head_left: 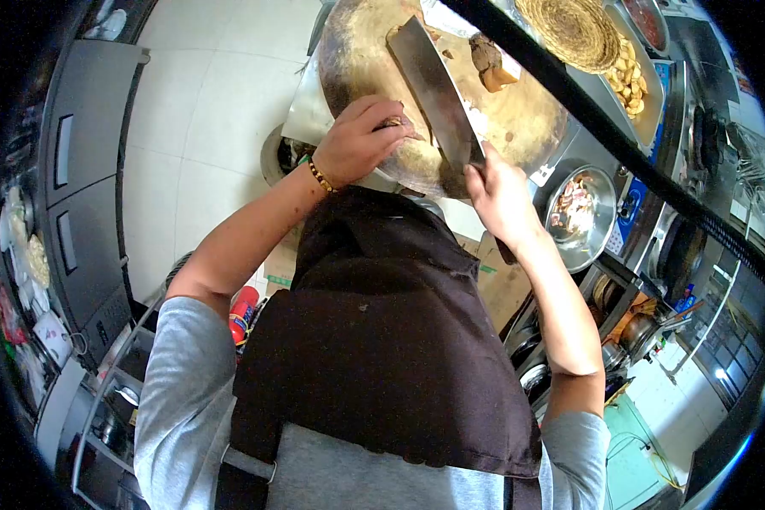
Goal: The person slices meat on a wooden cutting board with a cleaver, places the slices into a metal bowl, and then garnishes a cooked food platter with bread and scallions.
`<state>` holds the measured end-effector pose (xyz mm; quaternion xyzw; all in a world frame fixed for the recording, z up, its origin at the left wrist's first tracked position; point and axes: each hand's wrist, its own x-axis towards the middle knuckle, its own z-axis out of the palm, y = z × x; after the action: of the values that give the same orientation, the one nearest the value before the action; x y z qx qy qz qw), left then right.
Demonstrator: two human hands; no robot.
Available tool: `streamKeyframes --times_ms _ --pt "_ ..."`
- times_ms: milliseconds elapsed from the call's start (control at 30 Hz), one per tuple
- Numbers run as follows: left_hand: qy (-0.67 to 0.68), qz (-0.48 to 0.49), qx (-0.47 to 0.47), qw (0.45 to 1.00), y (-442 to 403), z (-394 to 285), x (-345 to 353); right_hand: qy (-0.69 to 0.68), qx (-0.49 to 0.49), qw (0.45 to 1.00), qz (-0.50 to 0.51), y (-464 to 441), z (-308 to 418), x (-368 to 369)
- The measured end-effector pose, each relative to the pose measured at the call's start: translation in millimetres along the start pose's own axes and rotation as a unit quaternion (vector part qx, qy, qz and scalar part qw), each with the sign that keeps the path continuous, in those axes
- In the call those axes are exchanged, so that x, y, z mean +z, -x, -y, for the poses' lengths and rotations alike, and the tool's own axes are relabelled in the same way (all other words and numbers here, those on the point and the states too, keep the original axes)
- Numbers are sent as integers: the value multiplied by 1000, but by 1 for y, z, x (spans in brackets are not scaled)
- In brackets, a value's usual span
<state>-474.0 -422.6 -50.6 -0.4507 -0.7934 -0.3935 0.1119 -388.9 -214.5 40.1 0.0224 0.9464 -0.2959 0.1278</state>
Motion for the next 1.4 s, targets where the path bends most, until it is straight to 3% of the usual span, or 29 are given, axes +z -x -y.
streamKeyframes --times_ms 67,133,300,600,767,800,833,900,933,1033,1300,1367,1400 --pt "-9 -11 0 1000 -4 2 4 4 19 1000 22 10 13 -20" --pt "7 -6 -3 1000 -4 5 4 -3 32 993 110 17 26 -34" --pt "27 -13 1 1000 -6 7 6 -36 58 991 114 22 25 -35" --pt "5 5 0 1000 -3 7 5 3 -55 997 56 -17 20 1" --pt "55 14 -10 998 0 8 5 -42 10 996 80 6 23 -6" --pt "73 16 -12 997 0 9 4 -51 79 986 134 8 23 -10" --pt "76 18 -20 997 2 7 5 -51 82 985 142 7 24 -8" --pt "58 28 -32 997 1 9 5 -17 75 988 136 -6 27 -1" --pt "57 29 -29 998 -1 11 6 -15 13 995 97 -12 21 8" --pt "52 23 -3 998 -3 10 5 -8 -46 999 28 -22 15 26" --pt "24 13 -22 999 4 6 4 10 -39 998 39 -22 -1 14" --pt "30 -5 -23 999 5 5 5 -9 11 999 34 -9 5 3" --pt "35 -15 -18 999 5 4 6 -8 -19 1000 8 -3 11 -6"
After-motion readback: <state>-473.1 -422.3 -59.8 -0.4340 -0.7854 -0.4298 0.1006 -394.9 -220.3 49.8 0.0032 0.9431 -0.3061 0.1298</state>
